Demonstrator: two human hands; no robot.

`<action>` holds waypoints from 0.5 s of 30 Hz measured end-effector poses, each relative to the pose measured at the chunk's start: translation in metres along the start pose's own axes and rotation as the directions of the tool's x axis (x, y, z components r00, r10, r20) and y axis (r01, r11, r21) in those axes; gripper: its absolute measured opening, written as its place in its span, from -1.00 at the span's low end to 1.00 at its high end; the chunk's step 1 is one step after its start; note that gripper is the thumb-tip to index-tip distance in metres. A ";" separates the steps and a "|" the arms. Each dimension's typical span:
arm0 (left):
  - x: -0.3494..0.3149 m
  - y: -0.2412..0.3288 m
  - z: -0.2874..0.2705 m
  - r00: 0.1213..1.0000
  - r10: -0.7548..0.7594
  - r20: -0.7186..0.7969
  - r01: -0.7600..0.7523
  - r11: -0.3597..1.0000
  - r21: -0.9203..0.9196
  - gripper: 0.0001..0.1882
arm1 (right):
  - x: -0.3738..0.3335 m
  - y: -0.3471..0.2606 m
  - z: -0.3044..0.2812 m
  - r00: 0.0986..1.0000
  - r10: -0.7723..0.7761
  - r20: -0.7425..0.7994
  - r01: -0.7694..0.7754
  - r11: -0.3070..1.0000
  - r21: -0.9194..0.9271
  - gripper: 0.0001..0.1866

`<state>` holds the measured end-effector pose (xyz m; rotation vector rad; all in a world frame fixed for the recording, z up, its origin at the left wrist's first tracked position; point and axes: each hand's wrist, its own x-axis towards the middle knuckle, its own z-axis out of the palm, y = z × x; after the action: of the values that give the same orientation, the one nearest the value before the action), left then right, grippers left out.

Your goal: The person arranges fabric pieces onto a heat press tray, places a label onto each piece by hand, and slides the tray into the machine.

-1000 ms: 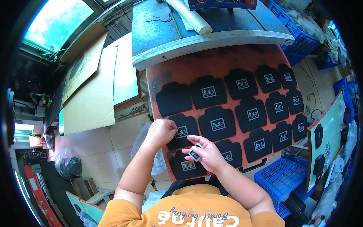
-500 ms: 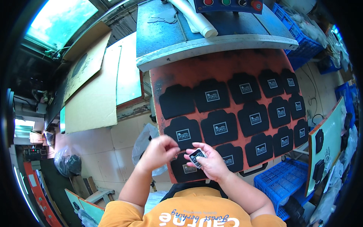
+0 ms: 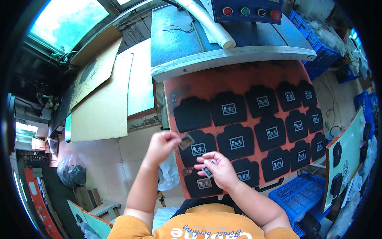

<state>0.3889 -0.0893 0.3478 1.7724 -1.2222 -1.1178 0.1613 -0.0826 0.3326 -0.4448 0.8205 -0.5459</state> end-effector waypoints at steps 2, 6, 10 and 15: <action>0.040 0.011 -0.011 0.999 -0.041 0.015 0.039 0.992 0.120 -0.90 | 0.013 -0.011 0.001 0.998 -0.055 0.006 0.055 0.998 0.028 -0.80; 0.093 0.015 -0.007 0.994 -0.058 0.089 0.034 0.967 0.253 -0.86 | 0.038 -0.033 0.005 0.992 -0.123 -0.011 0.123 0.989 0.079 -0.72; 0.115 0.010 0.000 0.995 -0.006 0.099 -0.032 0.926 0.376 -0.83 | 0.056 -0.041 0.007 0.991 -0.124 -0.041 0.127 0.988 0.085 -0.68; 0.115 0.015 0.006 0.998 0.040 0.057 -0.063 0.876 0.479 -0.80 | 0.063 -0.042 0.003 0.994 -0.080 -0.078 0.088 0.992 0.095 -0.68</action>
<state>0.3992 -0.2034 0.3286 2.0654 -1.6762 -0.8731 0.1872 -0.1532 0.3225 -0.3719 0.8449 -0.6812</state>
